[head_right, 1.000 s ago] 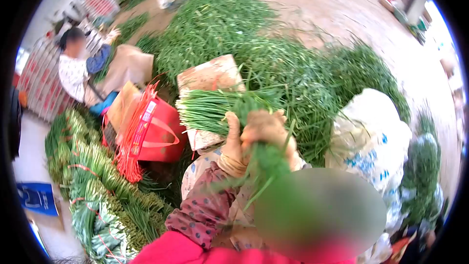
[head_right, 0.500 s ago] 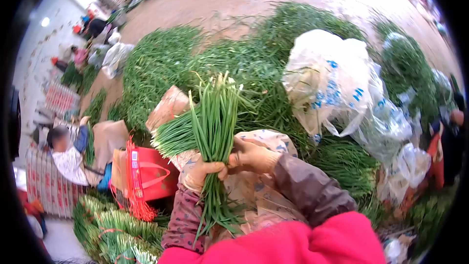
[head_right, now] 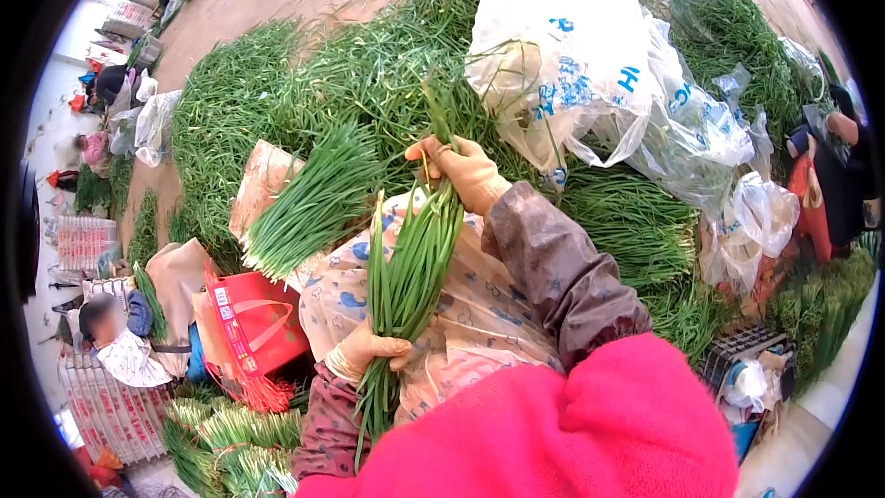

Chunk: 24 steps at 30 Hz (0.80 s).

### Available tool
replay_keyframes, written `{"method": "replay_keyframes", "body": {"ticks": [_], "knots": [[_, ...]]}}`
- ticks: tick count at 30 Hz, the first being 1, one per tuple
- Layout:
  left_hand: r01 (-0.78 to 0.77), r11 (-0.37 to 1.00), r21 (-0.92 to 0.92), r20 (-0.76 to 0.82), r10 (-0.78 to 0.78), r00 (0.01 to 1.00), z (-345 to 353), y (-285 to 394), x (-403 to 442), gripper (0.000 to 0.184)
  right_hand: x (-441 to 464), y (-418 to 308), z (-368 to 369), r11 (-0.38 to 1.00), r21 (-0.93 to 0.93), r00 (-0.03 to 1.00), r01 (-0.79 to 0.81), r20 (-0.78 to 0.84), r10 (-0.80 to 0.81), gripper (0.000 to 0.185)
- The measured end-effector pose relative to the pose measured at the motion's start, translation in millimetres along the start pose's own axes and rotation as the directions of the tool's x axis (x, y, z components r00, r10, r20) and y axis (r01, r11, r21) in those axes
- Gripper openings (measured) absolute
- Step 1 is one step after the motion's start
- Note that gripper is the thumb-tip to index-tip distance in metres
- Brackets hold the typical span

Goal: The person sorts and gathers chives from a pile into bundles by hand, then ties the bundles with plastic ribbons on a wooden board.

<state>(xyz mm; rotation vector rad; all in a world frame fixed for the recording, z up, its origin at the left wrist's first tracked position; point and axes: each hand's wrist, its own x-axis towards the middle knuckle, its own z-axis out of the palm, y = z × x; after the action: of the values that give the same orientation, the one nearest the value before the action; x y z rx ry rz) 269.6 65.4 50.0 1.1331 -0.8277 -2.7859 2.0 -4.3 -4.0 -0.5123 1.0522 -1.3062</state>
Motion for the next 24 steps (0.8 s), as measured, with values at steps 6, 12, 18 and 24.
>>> {"method": "replay_keyframes", "body": {"ticks": [6,12,18,24], "knots": [[-0.004,0.999,-0.039,-0.086,0.001,0.996,-1,-11,7,0.048,20,8,-21,0.859,-0.503,0.951,-0.097,-0.302,-0.070,0.018],[-0.095,0.992,-0.087,-0.095,0.087,0.992,6,-24,-12,0.054,46,-38,-108,0.972,-0.208,0.782,-0.107,-0.622,-0.047,0.024],[-0.109,0.994,0.033,-0.232,0.113,0.966,0,-27,-10,0.043,15,-83,-52,0.427,-0.903,0.997,-0.043,-0.010,0.079,0.054],[-0.144,0.917,0.373,-0.408,0.302,0.861,7,-34,-1,0.068,-11,-21,22,0.116,-0.847,0.844,0.519,0.486,-0.227,0.043]]}}
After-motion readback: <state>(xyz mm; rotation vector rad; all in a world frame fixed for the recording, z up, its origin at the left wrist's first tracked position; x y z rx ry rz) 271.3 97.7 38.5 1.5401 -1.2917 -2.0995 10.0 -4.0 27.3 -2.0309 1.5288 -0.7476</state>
